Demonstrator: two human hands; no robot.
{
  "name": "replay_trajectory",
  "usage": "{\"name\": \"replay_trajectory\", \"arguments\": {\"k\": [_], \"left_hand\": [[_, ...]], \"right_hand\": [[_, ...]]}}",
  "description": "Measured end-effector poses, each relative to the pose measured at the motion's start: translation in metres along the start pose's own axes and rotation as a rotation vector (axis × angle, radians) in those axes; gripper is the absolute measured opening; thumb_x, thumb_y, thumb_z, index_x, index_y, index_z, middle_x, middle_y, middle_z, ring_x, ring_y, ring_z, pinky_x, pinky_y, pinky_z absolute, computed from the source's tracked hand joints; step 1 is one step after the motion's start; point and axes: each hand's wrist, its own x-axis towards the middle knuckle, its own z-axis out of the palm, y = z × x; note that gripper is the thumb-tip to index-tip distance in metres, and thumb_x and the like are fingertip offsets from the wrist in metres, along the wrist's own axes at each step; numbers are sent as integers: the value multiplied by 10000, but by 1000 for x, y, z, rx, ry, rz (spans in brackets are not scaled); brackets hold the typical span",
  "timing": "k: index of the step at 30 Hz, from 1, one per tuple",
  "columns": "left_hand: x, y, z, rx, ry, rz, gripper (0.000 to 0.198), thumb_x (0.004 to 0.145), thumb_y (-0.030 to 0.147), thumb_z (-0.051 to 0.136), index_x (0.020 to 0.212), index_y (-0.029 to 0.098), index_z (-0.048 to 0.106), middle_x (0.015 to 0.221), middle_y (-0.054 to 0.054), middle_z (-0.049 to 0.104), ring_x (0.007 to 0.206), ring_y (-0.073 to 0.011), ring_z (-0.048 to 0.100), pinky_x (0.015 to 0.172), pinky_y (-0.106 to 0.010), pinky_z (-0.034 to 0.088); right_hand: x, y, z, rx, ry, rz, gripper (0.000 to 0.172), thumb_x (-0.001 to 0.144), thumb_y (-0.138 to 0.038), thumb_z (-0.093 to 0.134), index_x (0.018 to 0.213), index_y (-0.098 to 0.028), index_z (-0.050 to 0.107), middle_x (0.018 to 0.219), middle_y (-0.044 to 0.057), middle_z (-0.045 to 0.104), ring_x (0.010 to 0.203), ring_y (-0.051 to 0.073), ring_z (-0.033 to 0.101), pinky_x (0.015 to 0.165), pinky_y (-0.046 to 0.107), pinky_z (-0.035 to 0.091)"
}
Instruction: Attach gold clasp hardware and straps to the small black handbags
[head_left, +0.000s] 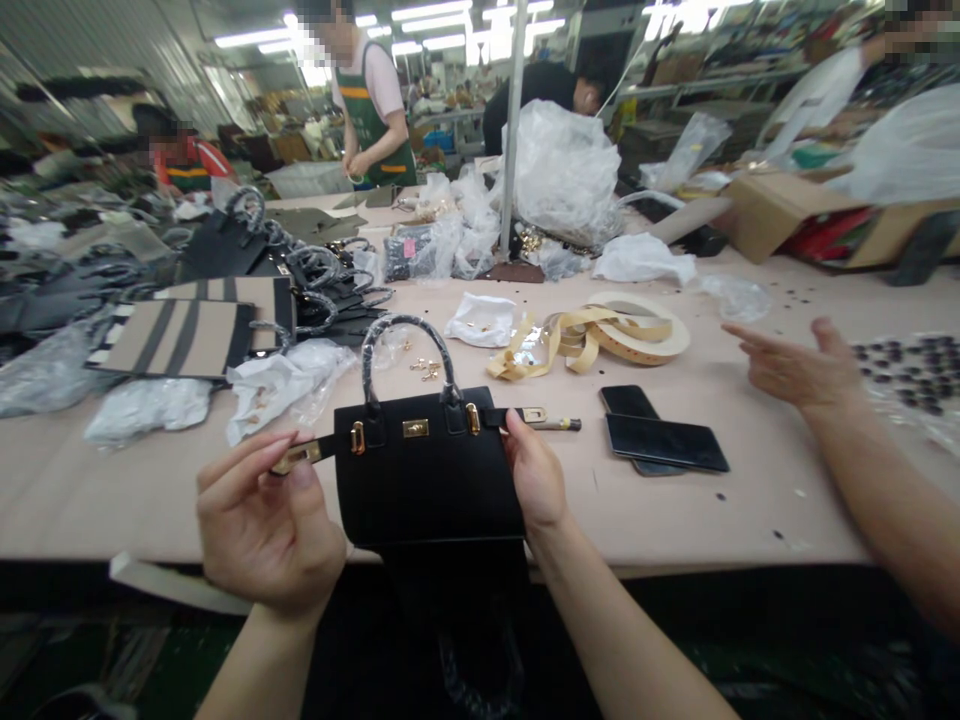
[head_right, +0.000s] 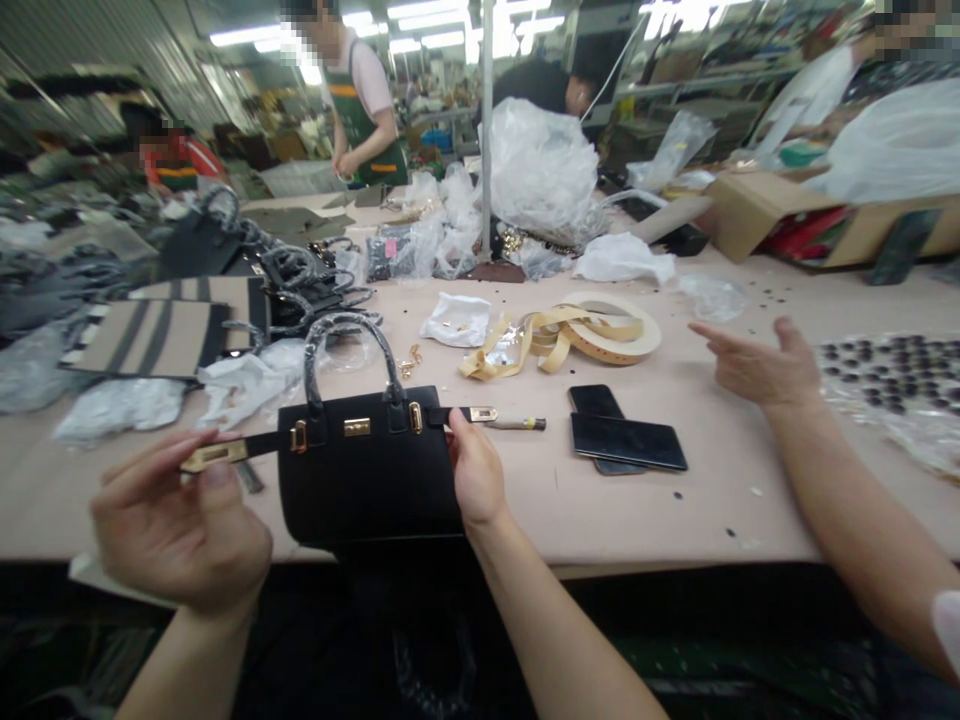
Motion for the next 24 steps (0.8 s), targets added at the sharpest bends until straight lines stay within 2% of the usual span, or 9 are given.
{"name": "replay_trajectory", "arguments": {"k": [4,8,17,24], "left_hand": [[3,5,-2,-33,42,-45,243,854,189,741,1085,176,667,1024,-79,686,885,-238,727,742,-441,641],[3,8,-5,36,24,-83,227,870,252,734,1075,222,642,1029,-74,675,900,-244,724,736,-447,648],[2,9,-5,8,45,-65,274,858,202,745,1102,182,622,1015,-53,680,887,-223,725,798,-435,636],[2,13,-8,101,-16,-80,270,896,255,717,1123,198,582,1021,-54,674,926,-232,734,828,-451,652]], "right_hand": [[1,-5,0,75,-29,147,482,725,-600,815,991,-198,800,967,79,842,1164,377,745,978,524,606],[3,-8,-1,71,-27,163,465,715,-600,809,961,-205,805,949,84,841,1196,391,732,1008,540,602],[-2,-13,-1,88,-44,188,475,749,-578,797,1023,-191,813,1009,93,844,1213,394,727,1055,557,581],[-4,-17,-1,70,-45,159,396,818,-556,758,1011,-213,806,971,90,846,1217,388,731,1098,582,548]]}}
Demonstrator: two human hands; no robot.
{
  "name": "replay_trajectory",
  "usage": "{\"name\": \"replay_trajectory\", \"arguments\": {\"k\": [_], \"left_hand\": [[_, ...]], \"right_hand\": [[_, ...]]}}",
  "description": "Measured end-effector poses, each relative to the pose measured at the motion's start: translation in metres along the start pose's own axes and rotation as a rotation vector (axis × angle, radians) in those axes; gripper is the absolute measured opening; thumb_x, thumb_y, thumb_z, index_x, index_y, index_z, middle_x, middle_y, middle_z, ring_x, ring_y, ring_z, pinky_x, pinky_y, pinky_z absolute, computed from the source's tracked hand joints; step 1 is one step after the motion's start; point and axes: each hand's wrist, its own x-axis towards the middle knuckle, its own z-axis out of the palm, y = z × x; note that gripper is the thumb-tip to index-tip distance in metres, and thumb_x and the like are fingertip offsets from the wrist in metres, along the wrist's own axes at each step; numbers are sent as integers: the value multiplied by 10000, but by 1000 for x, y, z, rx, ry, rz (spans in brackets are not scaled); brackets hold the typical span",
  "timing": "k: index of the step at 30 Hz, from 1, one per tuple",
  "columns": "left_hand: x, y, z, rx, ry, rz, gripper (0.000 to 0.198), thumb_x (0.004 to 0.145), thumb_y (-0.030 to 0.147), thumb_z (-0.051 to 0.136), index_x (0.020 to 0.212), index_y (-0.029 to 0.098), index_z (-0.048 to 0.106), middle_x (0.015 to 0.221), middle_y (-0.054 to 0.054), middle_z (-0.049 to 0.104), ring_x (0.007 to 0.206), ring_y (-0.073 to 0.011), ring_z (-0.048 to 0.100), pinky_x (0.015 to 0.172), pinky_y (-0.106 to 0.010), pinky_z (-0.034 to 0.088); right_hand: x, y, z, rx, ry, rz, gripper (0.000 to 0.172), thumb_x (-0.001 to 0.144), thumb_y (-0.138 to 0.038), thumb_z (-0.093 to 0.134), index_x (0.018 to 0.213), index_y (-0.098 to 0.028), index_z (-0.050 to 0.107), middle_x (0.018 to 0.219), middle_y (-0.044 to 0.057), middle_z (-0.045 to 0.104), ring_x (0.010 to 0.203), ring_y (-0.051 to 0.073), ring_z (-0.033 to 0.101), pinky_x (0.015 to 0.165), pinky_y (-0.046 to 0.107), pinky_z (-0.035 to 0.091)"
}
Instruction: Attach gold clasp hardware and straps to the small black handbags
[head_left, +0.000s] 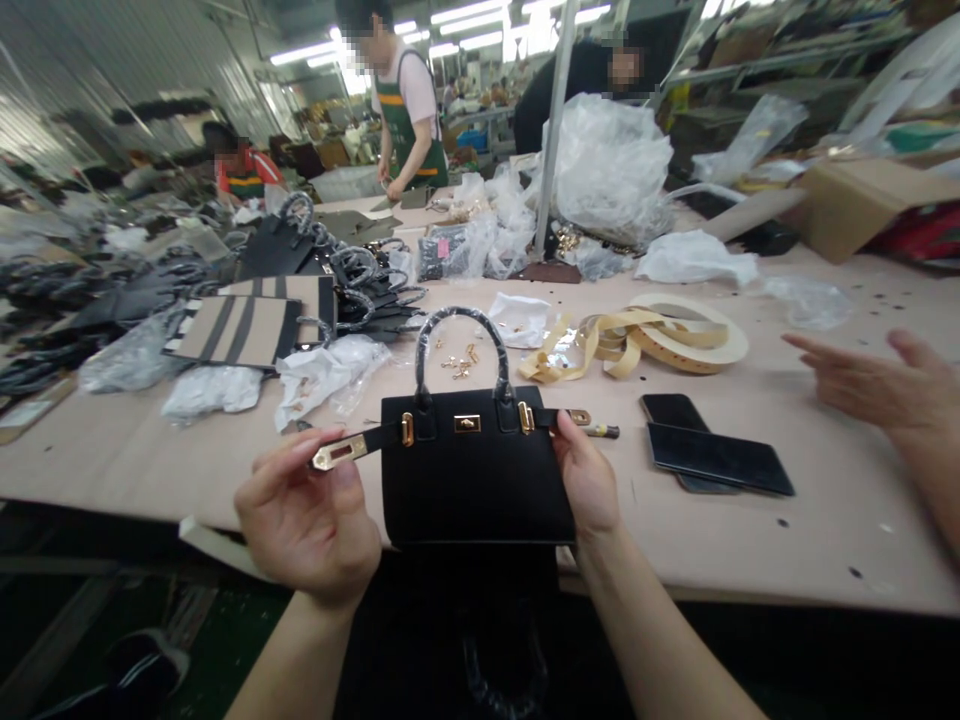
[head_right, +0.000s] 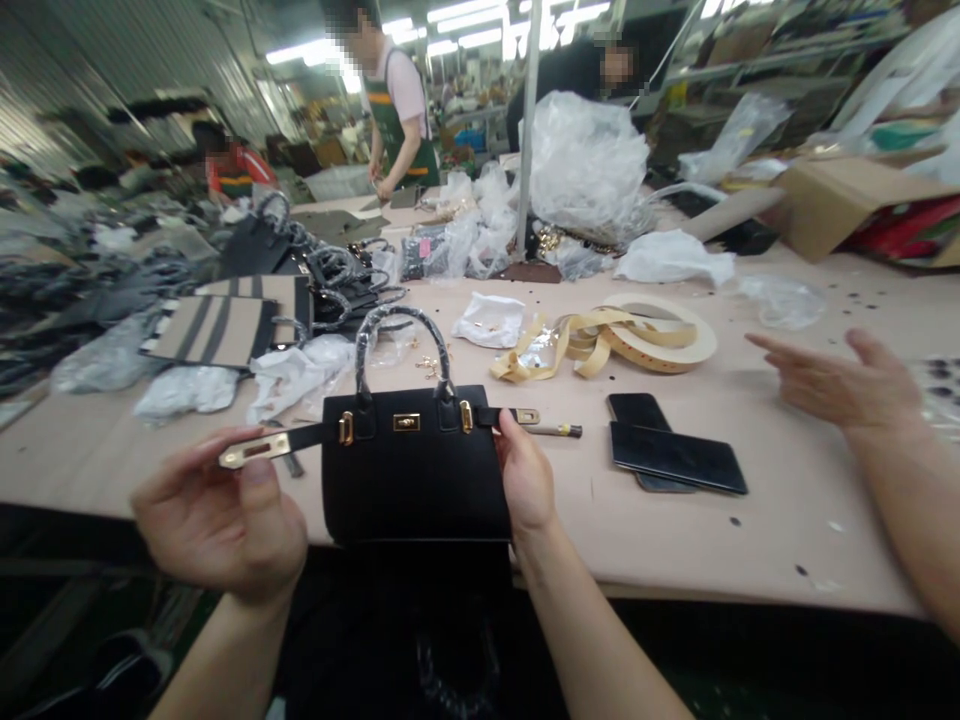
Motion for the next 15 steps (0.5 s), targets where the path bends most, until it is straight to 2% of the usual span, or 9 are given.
{"name": "replay_trajectory", "arguments": {"k": [5,11,15], "left_hand": [[2,1,-1,-36,10,28,245,888,218,723,1100,193,603,1044,-67,671,954,-230,723,805,-431,655],[-1,-3,2,-105,78,-11,277,886,166,736,1149,179,650,1026,-46,676,890,-178,723,775,-356,642],[-3,-5,2,-101,70,-52,294,898,170,739,1174,186,638,1042,-37,679,927,-184,739,813,-369,654]], "right_hand": [[0,-1,-2,13,-14,2,392,814,-556,765,1005,-216,811,964,93,848,1211,395,733,1105,587,546],[0,0,-3,40,3,-52,397,827,-521,772,1091,-226,803,1009,86,848,1243,388,718,1127,587,534],[-1,-2,-3,53,-2,-45,397,833,-506,768,1110,-224,801,1036,87,847,1249,386,716,1139,590,526]]}}
